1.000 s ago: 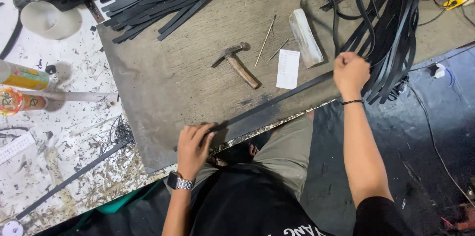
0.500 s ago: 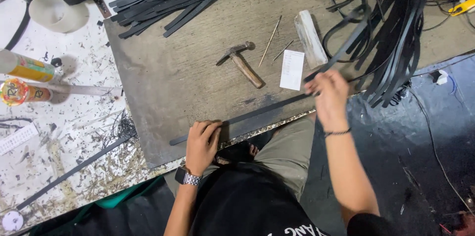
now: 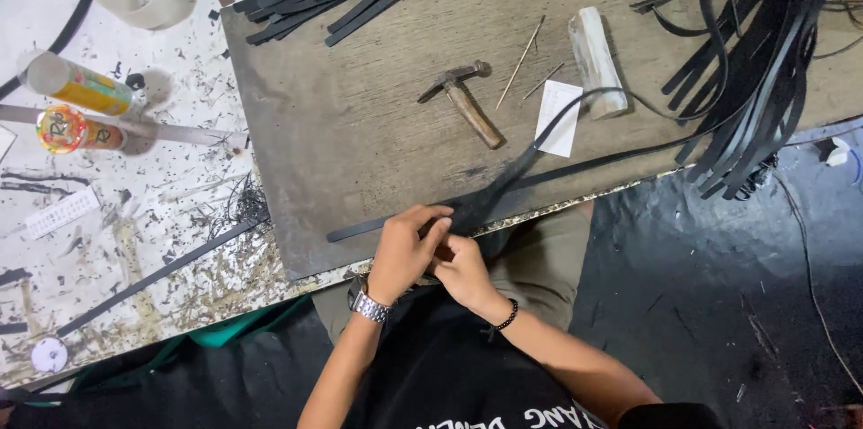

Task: Using a manual punch tool and a hammer to create a series of holes in long leather straps on a workshop bench.

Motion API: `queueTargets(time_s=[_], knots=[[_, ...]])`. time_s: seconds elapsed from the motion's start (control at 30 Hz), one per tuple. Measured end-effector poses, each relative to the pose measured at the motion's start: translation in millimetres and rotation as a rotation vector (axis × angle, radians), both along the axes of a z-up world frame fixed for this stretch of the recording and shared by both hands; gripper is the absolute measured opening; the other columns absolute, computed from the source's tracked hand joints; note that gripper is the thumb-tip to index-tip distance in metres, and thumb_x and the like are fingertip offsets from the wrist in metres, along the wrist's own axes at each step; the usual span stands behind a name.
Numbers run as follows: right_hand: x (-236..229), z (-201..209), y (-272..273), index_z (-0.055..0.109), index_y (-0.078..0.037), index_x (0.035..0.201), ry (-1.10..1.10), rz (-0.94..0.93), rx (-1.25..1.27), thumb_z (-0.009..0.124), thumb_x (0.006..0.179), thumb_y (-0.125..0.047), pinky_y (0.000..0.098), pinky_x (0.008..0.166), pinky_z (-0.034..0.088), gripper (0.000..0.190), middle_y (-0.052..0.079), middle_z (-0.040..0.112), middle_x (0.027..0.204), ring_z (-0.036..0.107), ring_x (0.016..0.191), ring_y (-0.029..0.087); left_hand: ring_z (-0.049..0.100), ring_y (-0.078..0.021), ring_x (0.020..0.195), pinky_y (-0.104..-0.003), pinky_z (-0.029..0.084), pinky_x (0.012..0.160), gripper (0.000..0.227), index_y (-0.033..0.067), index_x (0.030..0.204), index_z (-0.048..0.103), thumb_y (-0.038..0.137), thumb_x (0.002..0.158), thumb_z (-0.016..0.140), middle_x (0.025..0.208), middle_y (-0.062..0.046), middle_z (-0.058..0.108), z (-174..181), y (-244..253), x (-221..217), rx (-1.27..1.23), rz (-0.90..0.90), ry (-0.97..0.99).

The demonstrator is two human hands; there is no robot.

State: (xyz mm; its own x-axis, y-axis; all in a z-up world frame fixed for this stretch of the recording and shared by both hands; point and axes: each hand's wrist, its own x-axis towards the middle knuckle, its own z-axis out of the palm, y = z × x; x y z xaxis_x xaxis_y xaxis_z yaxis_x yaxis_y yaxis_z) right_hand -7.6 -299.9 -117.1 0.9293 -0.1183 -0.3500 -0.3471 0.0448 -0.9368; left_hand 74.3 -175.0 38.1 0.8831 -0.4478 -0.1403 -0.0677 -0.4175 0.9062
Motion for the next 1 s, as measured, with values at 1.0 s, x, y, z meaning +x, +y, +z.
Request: queueTargets(time_s=[1.0], knots=[[72, 37, -137, 0.081, -0.024, 0.11, -1.006, 0.254, -1.151, 0.079, 0.092, -0.018, 0.0423, 0.087, 0.045, 0.019, 0.005, 0.071, 0.106, 0.067, 0.098, 0.03, 0.058, -0.0214, 0.102, -0.034, 0.039, 0.089, 0.019, 0.0139, 0.112, 0.069, 0.016, 0.094, 0.075, 0.102, -0.003, 0.063, -103, 44, 1, 0.286, 0.062, -0.809]])
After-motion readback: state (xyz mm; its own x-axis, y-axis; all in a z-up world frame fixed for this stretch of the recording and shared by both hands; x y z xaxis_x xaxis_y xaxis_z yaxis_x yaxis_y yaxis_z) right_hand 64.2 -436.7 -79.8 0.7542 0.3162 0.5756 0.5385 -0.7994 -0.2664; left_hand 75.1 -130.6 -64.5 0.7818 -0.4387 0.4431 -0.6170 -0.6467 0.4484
